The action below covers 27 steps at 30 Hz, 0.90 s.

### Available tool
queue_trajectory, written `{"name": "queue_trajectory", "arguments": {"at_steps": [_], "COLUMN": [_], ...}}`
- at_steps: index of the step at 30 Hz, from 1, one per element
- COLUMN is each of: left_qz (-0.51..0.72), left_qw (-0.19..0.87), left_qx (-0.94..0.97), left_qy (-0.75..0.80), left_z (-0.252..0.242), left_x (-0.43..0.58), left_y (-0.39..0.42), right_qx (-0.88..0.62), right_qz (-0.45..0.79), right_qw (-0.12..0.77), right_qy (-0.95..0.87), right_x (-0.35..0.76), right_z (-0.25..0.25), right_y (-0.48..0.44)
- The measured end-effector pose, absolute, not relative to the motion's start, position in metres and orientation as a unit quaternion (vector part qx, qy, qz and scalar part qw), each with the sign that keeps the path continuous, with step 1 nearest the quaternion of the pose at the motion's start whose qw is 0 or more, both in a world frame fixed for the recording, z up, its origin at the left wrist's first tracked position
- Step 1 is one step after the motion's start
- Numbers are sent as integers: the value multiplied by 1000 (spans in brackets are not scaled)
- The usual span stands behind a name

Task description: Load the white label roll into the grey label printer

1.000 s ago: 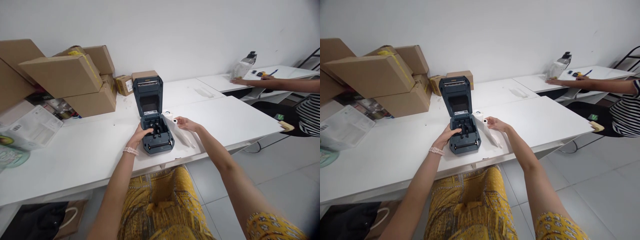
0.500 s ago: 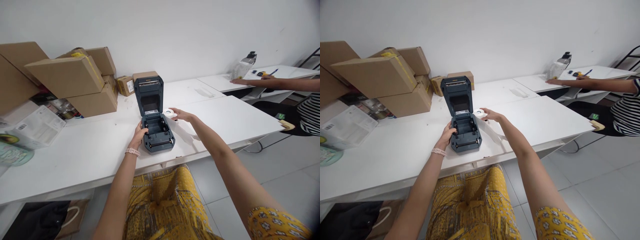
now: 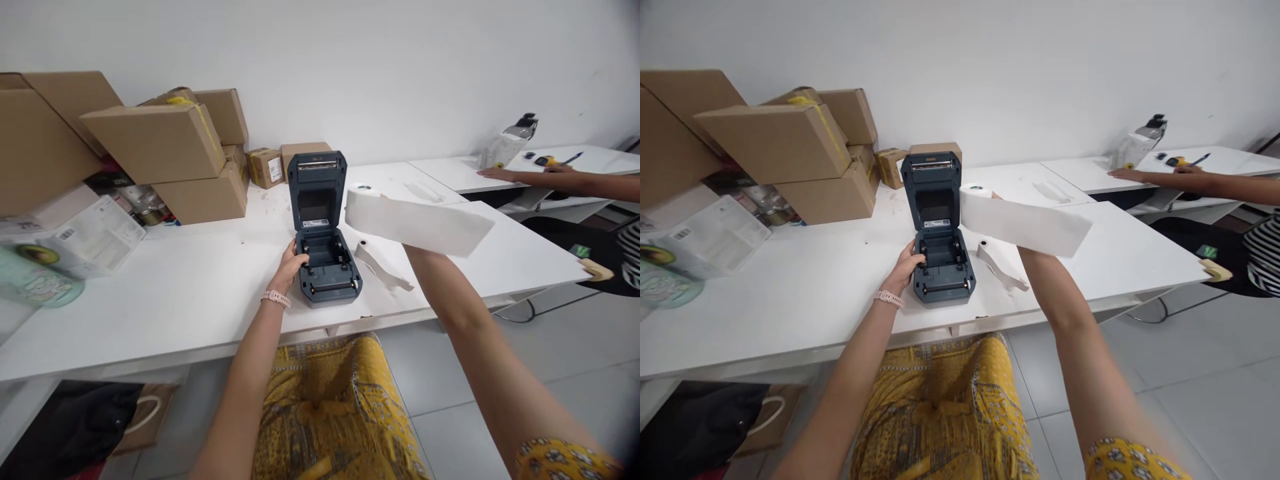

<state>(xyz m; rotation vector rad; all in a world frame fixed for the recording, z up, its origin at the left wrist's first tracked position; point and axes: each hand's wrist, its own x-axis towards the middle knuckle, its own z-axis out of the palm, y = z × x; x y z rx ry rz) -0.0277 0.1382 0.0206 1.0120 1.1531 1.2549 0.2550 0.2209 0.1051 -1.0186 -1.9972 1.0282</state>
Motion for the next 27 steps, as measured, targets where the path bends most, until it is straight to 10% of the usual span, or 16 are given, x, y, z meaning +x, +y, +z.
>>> {"name": "queue_trajectory", "arguments": {"at_steps": [10, 27], "left_qz": [536, 590], "left_qw": [586, 614], "left_qx": [412, 346], "left_qy": [447, 393], "left_z": [12, -7], "left_x": [-39, -32], "left_y": [138, 138], "right_qx": [-344, -368], "right_qz": [267, 245], "right_qw": [16, -100], "right_qy": [-900, -891], "right_x": [166, 159], "right_z": [136, 140], "right_y": [188, 185]}}
